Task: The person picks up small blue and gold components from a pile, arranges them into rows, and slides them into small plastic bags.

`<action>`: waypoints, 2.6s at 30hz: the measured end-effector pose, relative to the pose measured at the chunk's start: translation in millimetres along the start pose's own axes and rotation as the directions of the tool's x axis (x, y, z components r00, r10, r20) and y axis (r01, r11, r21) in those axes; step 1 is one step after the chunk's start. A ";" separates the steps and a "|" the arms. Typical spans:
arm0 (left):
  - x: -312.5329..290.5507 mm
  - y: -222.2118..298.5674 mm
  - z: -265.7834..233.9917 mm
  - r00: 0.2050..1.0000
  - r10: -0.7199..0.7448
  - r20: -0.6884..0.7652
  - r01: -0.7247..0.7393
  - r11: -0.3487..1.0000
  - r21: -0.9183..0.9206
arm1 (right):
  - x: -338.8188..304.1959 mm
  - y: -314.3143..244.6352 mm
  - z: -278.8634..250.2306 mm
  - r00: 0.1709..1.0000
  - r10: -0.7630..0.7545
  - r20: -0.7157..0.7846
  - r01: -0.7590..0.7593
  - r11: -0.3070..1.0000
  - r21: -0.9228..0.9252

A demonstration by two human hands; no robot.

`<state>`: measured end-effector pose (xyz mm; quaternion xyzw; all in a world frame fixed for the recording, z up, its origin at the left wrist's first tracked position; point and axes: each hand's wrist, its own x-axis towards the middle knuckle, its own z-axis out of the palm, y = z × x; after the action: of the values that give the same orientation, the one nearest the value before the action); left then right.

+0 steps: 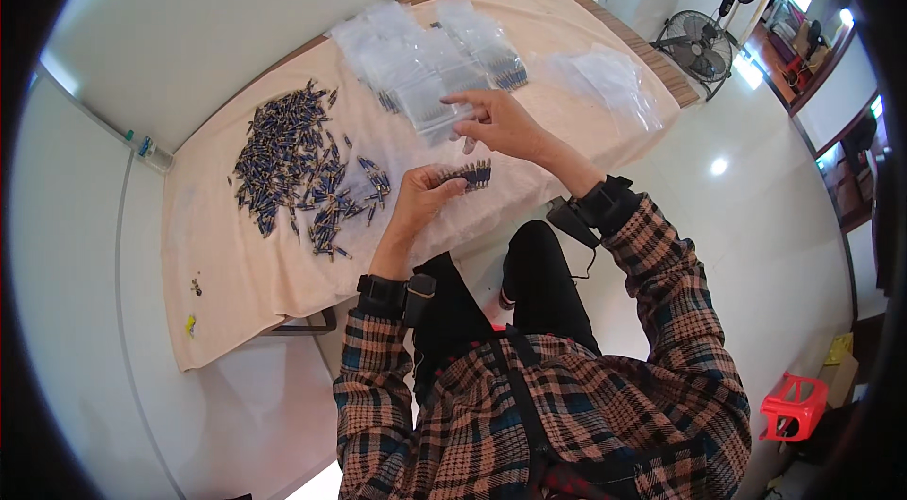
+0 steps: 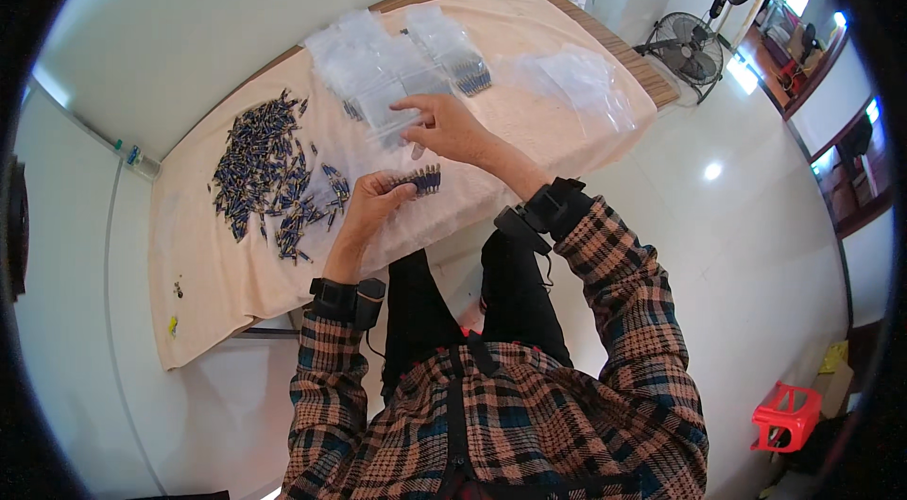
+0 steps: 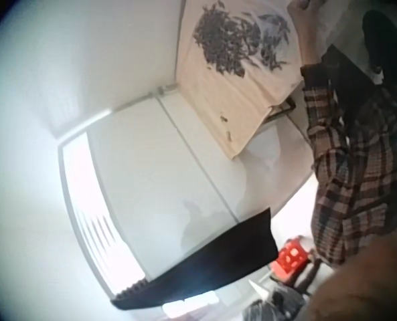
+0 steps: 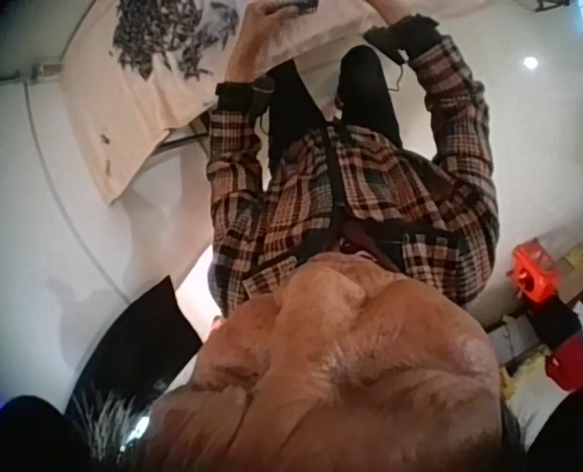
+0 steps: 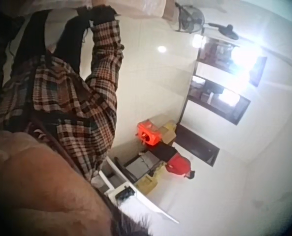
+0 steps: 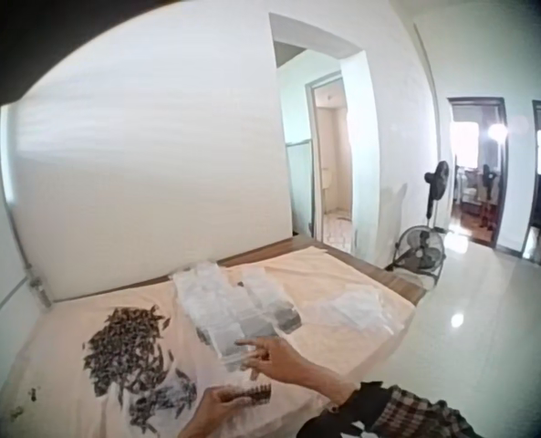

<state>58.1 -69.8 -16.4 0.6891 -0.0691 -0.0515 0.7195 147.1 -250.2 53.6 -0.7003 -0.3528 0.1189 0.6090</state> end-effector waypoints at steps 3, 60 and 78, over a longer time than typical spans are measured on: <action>-7.0 1.8 1.8 1.000 -0.031 0.004 0.032 0.998 -0.045 | -2.9 2.1 6.2 0.998 0.027 -0.055 -0.027 1.000 0.003; -40.6 3.4 31.2 0.993 -0.054 -0.109 0.046 0.996 -0.072 | -91.4 34.1 35.7 0.949 0.309 -0.053 -0.286 0.922 0.260; -37.4 6.2 35.1 0.985 -0.130 -0.114 0.122 0.990 -0.077 | -91.2 37.2 42.9 0.961 0.246 -0.126 -0.220 0.957 0.188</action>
<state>15.2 -97.8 -9.8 0.6685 0.0192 -0.0582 0.7412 68.6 -275.8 -15.1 -0.6885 -0.2099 0.1679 0.6736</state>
